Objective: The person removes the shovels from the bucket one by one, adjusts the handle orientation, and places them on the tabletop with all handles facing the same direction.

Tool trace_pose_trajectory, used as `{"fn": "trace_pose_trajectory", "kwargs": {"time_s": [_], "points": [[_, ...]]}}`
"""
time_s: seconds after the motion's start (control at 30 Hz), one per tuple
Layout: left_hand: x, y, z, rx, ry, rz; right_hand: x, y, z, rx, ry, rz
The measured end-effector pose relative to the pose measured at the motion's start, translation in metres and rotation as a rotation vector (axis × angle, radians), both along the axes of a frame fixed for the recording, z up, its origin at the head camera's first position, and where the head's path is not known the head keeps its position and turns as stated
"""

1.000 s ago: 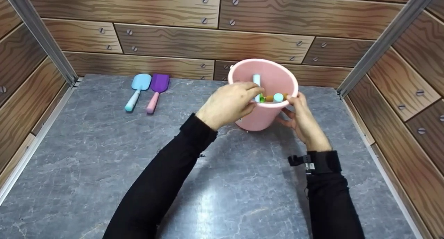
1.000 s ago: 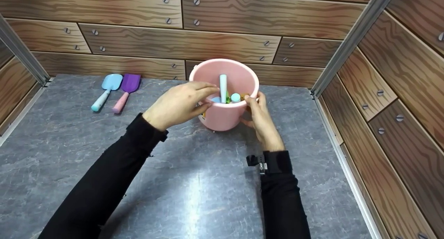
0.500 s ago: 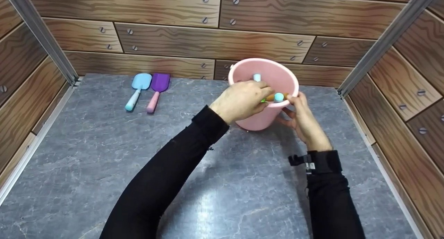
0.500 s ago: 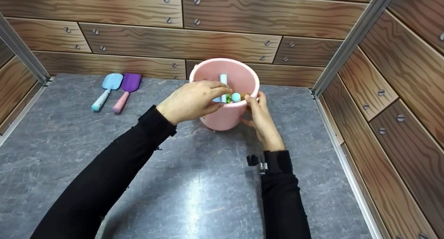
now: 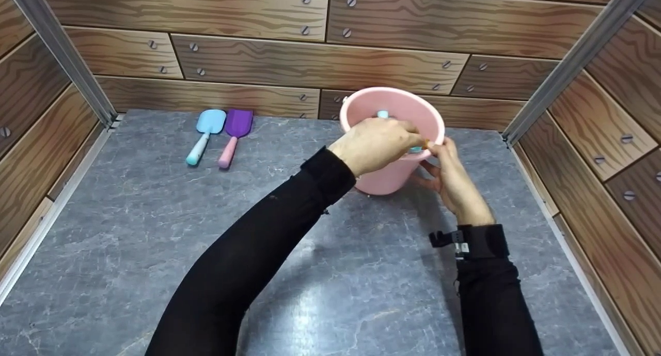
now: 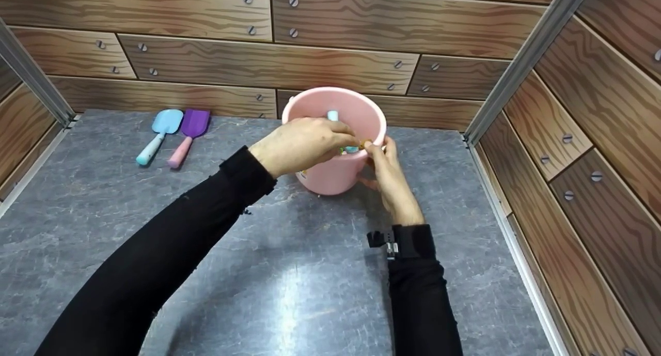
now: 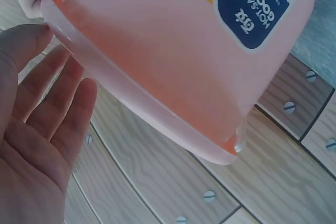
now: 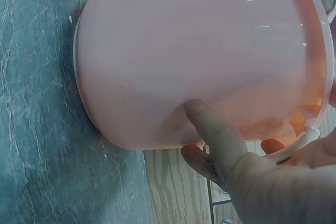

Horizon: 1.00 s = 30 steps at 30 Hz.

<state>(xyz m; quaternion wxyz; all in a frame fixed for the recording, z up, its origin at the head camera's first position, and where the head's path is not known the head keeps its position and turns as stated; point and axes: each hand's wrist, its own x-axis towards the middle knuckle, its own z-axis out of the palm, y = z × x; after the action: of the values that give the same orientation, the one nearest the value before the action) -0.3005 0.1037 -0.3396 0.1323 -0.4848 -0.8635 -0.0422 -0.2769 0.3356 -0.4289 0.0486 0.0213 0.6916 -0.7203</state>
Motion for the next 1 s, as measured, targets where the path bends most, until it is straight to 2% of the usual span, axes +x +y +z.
{"fn": "trace_pose_trajectory", "kwargs": {"time_s": [0.4, 0.6, 0.83, 1.0], "points": [[-0.004, 0.01, 0.007, -0.092, 0.037, 0.059, 0.001, 0.0, 0.002, 0.009, -0.004, -0.005], [-0.012, 0.007, 0.006, -0.044, -0.068, 0.064, 0.001, -0.001, 0.001, 0.002, -0.001, -0.005], [-0.022, 0.007, 0.006, 0.015, -0.262, 0.07, 0.001, -0.001, 0.0, -0.008, -0.002, -0.002], [-0.024, 0.009, 0.004, 0.067, -0.357, 0.088, 0.0, -0.001, 0.0, -0.01, -0.002, -0.006]]}}
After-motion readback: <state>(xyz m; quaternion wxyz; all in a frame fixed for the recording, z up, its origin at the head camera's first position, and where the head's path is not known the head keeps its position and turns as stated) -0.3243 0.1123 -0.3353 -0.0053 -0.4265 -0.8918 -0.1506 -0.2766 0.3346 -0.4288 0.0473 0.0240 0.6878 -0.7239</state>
